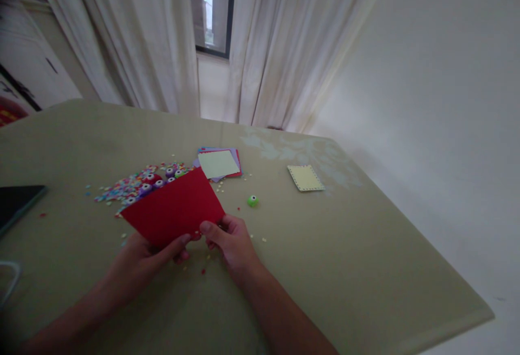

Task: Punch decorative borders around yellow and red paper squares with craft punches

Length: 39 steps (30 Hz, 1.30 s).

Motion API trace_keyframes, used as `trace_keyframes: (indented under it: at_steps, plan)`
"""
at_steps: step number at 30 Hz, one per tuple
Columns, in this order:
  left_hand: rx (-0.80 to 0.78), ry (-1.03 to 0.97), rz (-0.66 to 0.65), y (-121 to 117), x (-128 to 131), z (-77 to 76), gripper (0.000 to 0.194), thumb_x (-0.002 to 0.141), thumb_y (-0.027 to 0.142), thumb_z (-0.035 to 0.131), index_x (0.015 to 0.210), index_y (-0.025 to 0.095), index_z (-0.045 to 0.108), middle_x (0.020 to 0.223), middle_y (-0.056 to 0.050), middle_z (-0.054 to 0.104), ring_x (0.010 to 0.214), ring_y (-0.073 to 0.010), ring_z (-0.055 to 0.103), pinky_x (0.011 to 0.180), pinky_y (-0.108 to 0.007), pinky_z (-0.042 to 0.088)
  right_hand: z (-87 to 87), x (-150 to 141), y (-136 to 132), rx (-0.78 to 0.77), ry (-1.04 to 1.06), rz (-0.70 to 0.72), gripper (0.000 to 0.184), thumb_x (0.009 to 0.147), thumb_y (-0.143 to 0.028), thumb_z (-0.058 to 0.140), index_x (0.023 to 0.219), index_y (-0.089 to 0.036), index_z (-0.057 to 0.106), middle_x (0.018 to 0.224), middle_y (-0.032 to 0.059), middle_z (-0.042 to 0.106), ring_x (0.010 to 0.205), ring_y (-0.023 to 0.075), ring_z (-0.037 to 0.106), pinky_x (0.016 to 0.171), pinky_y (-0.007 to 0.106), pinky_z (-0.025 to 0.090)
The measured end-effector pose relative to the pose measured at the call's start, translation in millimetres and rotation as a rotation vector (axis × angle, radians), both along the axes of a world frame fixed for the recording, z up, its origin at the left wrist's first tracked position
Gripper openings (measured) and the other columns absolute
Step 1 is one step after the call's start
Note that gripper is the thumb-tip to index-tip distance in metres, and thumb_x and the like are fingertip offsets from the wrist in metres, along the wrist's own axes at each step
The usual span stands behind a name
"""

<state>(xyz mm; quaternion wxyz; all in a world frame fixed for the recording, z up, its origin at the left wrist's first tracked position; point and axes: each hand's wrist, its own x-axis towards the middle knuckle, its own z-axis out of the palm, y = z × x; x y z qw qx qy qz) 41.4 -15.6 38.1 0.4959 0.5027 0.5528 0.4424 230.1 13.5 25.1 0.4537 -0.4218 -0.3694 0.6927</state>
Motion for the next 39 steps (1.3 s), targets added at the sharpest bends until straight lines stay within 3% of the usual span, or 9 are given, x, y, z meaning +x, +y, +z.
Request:
trace_keyframes:
  at_steps: [4,19,31,35,39]
  plan:
    - [-0.003,-0.029,0.016,-0.6,2.1,-0.3,0.031,0.080,0.047,0.080,0.092,0.018,0.076,0.061,-0.003,0.078,0.055,-0.0223,0.075,0.053,-0.029,0.060,-0.1,0.1,-0.4,0.006,-0.013,0.000,0.048,0.066,-0.057,0.097,0.077,-0.016,0.075,0.064,-0.0013,0.064,0.058,0.0103,0.049,0.057,0.025,0.034]
    - [0.029,-0.020,-0.021,-0.9,4.1,6.6,0.025,0.080,0.044,0.077,0.086,0.020,0.075,0.059,-0.001,0.075,0.055,-0.0224,0.075,0.053,-0.029,0.061,2.6,-3.5,-1.9,0.007,0.009,-0.017,0.050,0.066,-0.059,0.096,0.073,-0.017,0.070,0.059,-0.0044,0.056,0.052,0.0085,0.041,0.052,0.025,0.026]
    - [0.028,-0.004,-0.020,-3.3,5.2,4.2,0.024,0.082,0.044,0.078,0.085,0.021,0.075,0.061,-0.002,0.078,0.055,-0.0219,0.074,0.054,-0.030,0.061,9.4,-6.0,-3.8,0.025,0.049,-0.019,0.043,0.067,-0.051,0.096,0.076,-0.018,0.070,0.063,-0.0039,0.058,0.052,0.0087,0.032,0.050,0.027,0.019]
    - [0.024,-0.009,-0.013,-2.0,5.9,8.7,0.026,0.079,0.047,0.078,0.082,0.021,0.075,0.059,-0.003,0.077,0.053,-0.0228,0.074,0.052,-0.030,0.060,8.9,-5.5,-4.8,0.046,0.000,-0.019,0.041,0.071,-0.051,0.095,0.074,-0.018,0.071,0.062,-0.0040,0.056,0.053,0.0095,0.033,0.051,0.027,0.021]
    - [0.034,0.029,0.072,0.3,2.4,8.4,0.030,0.078,0.049,0.078,0.084,0.020,0.078,0.060,-0.003,0.077,0.055,-0.0238,0.075,0.053,-0.031,0.061,11.8,-4.2,-2.7,0.121,-0.064,0.012,0.039,0.072,-0.051,0.094,0.082,-0.019,0.075,0.070,-0.0007,0.065,0.059,0.0121,0.048,0.056,0.027,0.034]
